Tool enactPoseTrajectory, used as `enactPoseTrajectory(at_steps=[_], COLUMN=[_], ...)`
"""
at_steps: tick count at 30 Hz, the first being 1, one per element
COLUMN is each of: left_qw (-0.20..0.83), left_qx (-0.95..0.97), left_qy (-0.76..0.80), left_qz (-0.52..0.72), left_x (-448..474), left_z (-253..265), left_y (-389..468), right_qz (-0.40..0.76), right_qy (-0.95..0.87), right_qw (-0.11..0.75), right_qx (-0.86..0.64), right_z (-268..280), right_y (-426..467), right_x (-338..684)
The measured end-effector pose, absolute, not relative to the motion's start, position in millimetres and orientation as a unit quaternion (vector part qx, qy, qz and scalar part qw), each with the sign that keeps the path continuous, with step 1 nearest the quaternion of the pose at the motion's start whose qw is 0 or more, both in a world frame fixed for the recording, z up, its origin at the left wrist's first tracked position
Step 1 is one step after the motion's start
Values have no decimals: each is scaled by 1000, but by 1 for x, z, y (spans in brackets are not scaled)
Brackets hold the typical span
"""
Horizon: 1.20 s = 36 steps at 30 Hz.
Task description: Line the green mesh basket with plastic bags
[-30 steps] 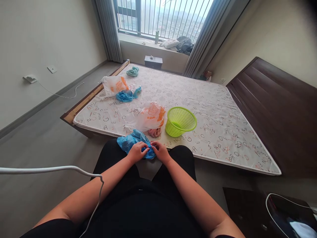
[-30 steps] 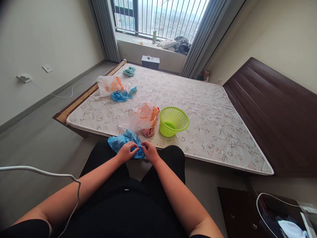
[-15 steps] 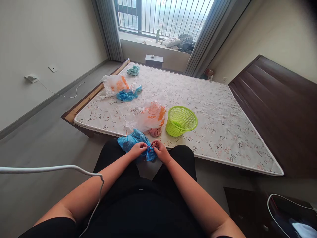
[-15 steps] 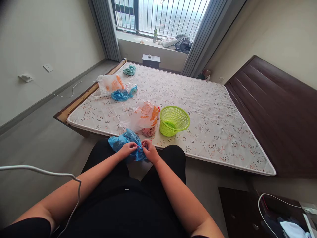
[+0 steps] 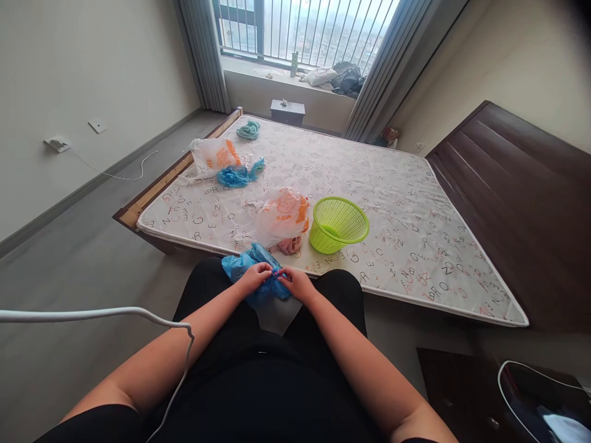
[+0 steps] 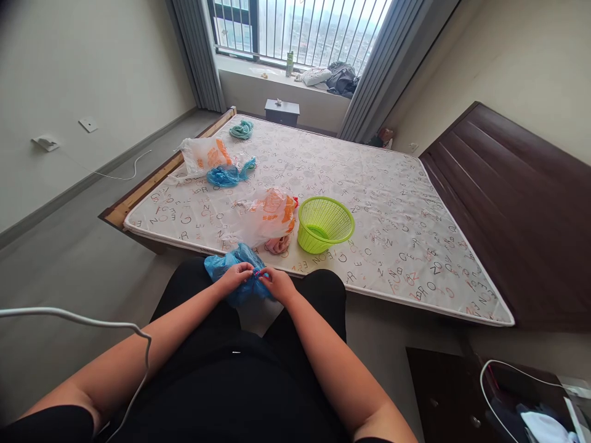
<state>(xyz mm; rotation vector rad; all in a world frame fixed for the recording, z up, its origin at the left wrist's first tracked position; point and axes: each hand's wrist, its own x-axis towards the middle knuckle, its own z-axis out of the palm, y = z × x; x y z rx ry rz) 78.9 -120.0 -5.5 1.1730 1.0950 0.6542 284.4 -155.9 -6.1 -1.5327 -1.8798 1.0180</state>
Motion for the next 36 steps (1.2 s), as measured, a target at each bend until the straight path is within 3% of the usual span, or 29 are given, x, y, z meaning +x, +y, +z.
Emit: enactPoseTrajectory(at_steps=[8, 16, 28, 36], left_qw=[647, 652, 657, 661], left_qx=[492, 507, 524, 539], left_qy=[496, 484, 472, 459], left_qz=[305, 288, 268, 247], left_x=[78, 77, 76, 77], left_z=[-2, -2, -4, -12], left_y=[-120, -120, -121, -122], right_qz=[352, 270, 351, 423], right_qy=[-679, -758, -765, -721], right_qw=[292, 330, 242, 251], right_qx=[-574, -493, -483, -489], right_z=[-6, 2, -1, -12], right_y=[-151, -154, -156, -150], right_x=[285, 283, 278, 278])
